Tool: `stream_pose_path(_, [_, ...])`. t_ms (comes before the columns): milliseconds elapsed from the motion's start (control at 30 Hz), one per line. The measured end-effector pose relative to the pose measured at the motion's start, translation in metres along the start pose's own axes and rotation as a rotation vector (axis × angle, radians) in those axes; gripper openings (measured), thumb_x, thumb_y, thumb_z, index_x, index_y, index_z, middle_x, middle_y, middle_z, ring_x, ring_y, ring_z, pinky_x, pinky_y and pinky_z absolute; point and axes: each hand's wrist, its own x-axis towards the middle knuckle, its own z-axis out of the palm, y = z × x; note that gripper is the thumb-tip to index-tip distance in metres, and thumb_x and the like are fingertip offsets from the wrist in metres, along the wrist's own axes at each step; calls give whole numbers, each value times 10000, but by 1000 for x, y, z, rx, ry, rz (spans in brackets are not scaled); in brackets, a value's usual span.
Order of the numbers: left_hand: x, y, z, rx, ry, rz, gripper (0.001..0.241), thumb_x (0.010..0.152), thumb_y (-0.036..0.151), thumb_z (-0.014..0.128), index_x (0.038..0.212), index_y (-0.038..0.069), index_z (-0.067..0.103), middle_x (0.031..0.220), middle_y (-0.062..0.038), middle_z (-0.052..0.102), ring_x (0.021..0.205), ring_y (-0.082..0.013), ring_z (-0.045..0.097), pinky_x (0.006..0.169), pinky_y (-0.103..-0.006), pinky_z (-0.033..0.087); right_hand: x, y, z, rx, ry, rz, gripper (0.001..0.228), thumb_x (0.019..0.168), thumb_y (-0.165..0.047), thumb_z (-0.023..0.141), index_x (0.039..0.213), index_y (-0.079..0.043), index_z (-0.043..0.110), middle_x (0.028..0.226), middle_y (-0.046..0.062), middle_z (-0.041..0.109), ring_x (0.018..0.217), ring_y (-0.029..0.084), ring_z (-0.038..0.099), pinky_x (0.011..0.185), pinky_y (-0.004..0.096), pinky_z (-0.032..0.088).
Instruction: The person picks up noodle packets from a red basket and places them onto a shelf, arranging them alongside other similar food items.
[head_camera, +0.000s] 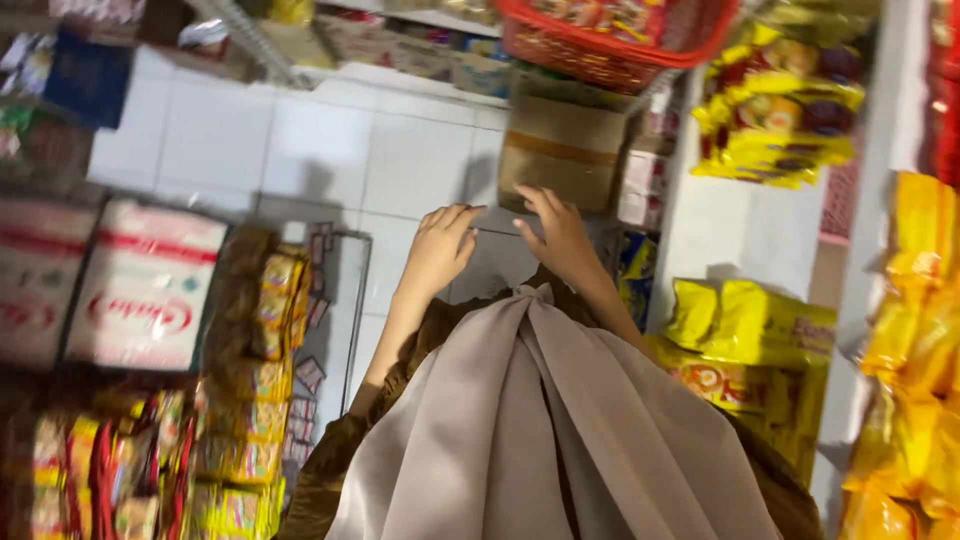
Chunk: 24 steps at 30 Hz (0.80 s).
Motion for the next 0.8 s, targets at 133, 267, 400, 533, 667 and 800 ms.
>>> stream_pose_path(133, [47, 12, 46, -65, -144, 151, 363, 931, 123, 654, 1293, 93, 653, 1228, -104, 661, 1166, -336, 619, 1014, -447, 474, -15, 35, -14, 63, 92, 87, 496, 952, -145, 696, 1423, -81, 555, 1291, 159, 649, 1128, 296, 697, 978, 434, 466])
stream_pose_path(267, [75, 9, 77, -76, -323, 160, 396, 913, 123, 664, 1308, 107, 648, 1224, -99, 661, 1134, -336, 630, 988, -444, 508, -18, 64, -17, 186, 123, 239, 460, 962, -144, 694, 1396, -63, 565, 1304, 206, 654, 1140, 338, 693, 938, 416, 549])
stream_pose_path(400, [101, -7, 93, -154, -445, 179, 365, 918, 117, 671, 1281, 82, 652, 1223, -129, 662, 1124, -367, 626, 967, -472, 504, -9, 80, -24, 182, 162, 298, 410, 949, -137, 710, 1335, -36, 610, 1259, 228, 681, 1104, 351, 702, 919, 413, 555])
stream_pose_path(533, [162, -37, 101, -157, -459, 204, 387, 866, 113, 694, 1250, 70, 670, 1187, -172, 655, 1097, -402, 619, 953, -469, 507, 29, 102, -39, 192, 216, 348, 406, 940, -111, 693, 1333, -29, 636, 1198, 223, 701, 1108, 346, 707, 927, 400, 550])
stream_pose_path(667, [246, -81, 111, -43, -359, 273, 328, 918, 126, 710, 1230, 38, 658, 1242, -201, 631, 1152, -421, 588, 997, -510, 480, 90, 150, -49, 109, 235, 446, 393, 963, -149, 690, 1342, -56, 641, 1168, 207, 702, 1065, 349, 700, 933, 400, 547])
stream_pose_path(800, [330, -124, 149, 30, -282, 348, 428, 849, 117, 702, 1268, 70, 631, 1254, -199, 616, 1209, -416, 552, 1016, -546, 448, 162, 239, -56, -37, 362, 245, 372, 960, -124, 702, 1308, -12, 637, 1248, 244, 667, 1155, 409, 638, 973, 445, 511])
